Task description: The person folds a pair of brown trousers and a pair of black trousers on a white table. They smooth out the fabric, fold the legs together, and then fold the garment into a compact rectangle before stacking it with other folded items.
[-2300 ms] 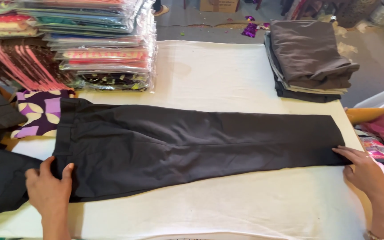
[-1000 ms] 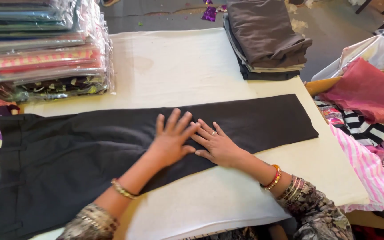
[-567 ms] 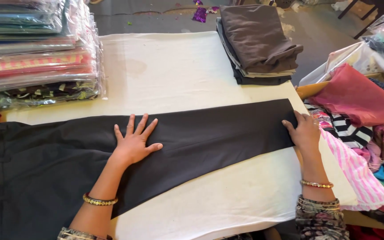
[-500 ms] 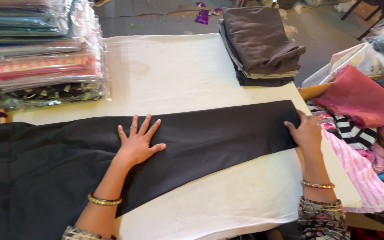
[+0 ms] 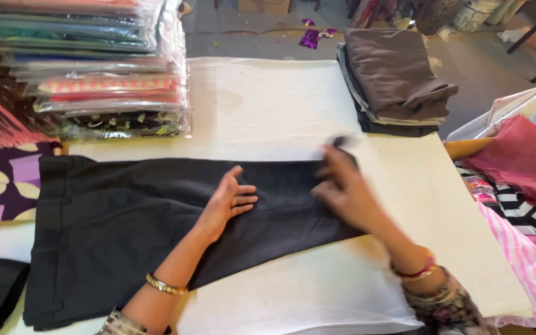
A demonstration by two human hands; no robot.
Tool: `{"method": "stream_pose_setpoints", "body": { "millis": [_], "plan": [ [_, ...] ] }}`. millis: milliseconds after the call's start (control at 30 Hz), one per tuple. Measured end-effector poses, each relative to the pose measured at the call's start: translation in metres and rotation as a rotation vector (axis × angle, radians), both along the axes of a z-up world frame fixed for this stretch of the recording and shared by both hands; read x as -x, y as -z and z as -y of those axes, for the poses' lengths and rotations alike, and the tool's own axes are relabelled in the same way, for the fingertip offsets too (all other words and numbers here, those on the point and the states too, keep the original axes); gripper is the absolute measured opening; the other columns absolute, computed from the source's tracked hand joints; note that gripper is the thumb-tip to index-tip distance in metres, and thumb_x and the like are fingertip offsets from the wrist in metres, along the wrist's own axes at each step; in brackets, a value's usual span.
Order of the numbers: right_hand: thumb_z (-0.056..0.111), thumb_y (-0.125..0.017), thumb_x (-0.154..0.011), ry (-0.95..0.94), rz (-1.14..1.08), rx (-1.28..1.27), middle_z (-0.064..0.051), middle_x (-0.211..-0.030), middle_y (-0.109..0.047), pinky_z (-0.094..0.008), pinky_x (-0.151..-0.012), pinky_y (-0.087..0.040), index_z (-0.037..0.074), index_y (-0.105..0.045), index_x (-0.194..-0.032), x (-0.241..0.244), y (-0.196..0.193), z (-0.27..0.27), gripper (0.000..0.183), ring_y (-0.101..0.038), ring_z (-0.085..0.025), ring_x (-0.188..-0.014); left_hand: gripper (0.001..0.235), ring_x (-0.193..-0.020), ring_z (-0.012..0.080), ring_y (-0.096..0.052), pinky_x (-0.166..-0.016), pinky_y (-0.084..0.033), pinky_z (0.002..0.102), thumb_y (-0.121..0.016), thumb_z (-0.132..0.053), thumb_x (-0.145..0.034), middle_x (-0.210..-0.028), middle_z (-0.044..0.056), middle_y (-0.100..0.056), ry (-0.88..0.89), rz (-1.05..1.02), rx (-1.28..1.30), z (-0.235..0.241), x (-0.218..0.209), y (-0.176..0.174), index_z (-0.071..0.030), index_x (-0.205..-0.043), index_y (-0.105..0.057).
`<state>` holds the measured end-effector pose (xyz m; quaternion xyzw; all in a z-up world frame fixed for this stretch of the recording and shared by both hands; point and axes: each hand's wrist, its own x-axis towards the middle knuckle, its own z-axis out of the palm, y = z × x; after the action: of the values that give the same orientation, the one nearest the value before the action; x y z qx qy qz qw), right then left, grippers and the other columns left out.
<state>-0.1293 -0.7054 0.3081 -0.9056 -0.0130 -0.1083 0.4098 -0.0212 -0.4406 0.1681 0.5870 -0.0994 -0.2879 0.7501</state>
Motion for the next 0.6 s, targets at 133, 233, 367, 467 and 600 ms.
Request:
{"method": "stream_pose_setpoints", "body": {
  "millis": [133, 233, 367, 467, 600],
  "plan": [
    [0.01, -0.074, -0.085, -0.344, 0.048, -0.185, -0.011, -0.125, -0.067, -0.031, -0.082, -0.06, 0.014, -0.032, -0.154, -0.006, 0.016, -0.024, 0.081, -0.073, -0.023, -0.101, 0.076, -0.108, 0.0261, -0.066, -0.09, -0.055, 0.039, -0.042, -0.06, -0.09, -0.119, 0.014, -0.063, -0.089, -0.255, 0.069, -0.012, -0.005, -0.022, -0.031, -0.157, -0.02],
    [0.012, -0.075, -0.09, -0.245, 0.102, -0.022, -0.012, -0.128, -0.07, -0.032, -0.088, -0.059, 0.013, -0.042, -0.154, -0.023, 0.054, 0.01, 0.073, -0.073, -0.024, -0.108, 0.074, -0.118, 0.0218, -0.06, -0.097, -0.051, 0.035, -0.062, -0.042, -0.099, -0.132, 0.013, -0.059, -0.189, -0.172, 0.083, -0.015, -0.012, -0.009, -0.013, -0.16, -0.032],
    [0.028, -0.084, -0.081, 0.061, 0.187, 0.478, -0.016, -0.118, -0.068, -0.042, -0.088, -0.055, 0.015, -0.044, -0.151, -0.043, 0.117, 0.069, 0.082, -0.067, -0.033, -0.103, 0.107, -0.133, 0.0277, -0.05, -0.108, -0.041, 0.037, -0.074, -0.002, -0.076, -0.148, 0.017, -0.047, -0.126, 0.451, -0.253, -0.032, -0.025, -0.001, -0.02, -0.163, -0.013],
    [0.034, -0.085, -0.076, 0.125, 0.116, 0.543, -0.017, -0.109, -0.064, -0.045, -0.083, -0.055, 0.017, -0.041, -0.151, -0.041, 0.115, 0.067, 0.089, -0.065, -0.037, -0.093, 0.114, -0.137, 0.0347, -0.047, -0.107, -0.04, 0.041, -0.076, 0.004, -0.074, -0.154, 0.025, -0.042, -0.063, 0.837, -0.348, -0.051, -0.026, -0.027, -0.016, -0.167, -0.012],
    [0.033, -0.082, -0.078, 0.132, -0.118, 0.304, -0.016, -0.104, -0.063, -0.044, -0.077, -0.056, 0.022, -0.035, -0.156, -0.035, 0.102, 0.041, 0.092, -0.067, -0.034, -0.082, 0.094, -0.071, 0.0346, -0.069, -0.068, -0.062, 0.042, -0.069, -0.007, -0.094, -0.095, 0.039, -0.061, 0.296, 0.243, -0.831, -0.062, -0.016, -0.09, -0.033, -0.173, -0.025]
  ]
}}
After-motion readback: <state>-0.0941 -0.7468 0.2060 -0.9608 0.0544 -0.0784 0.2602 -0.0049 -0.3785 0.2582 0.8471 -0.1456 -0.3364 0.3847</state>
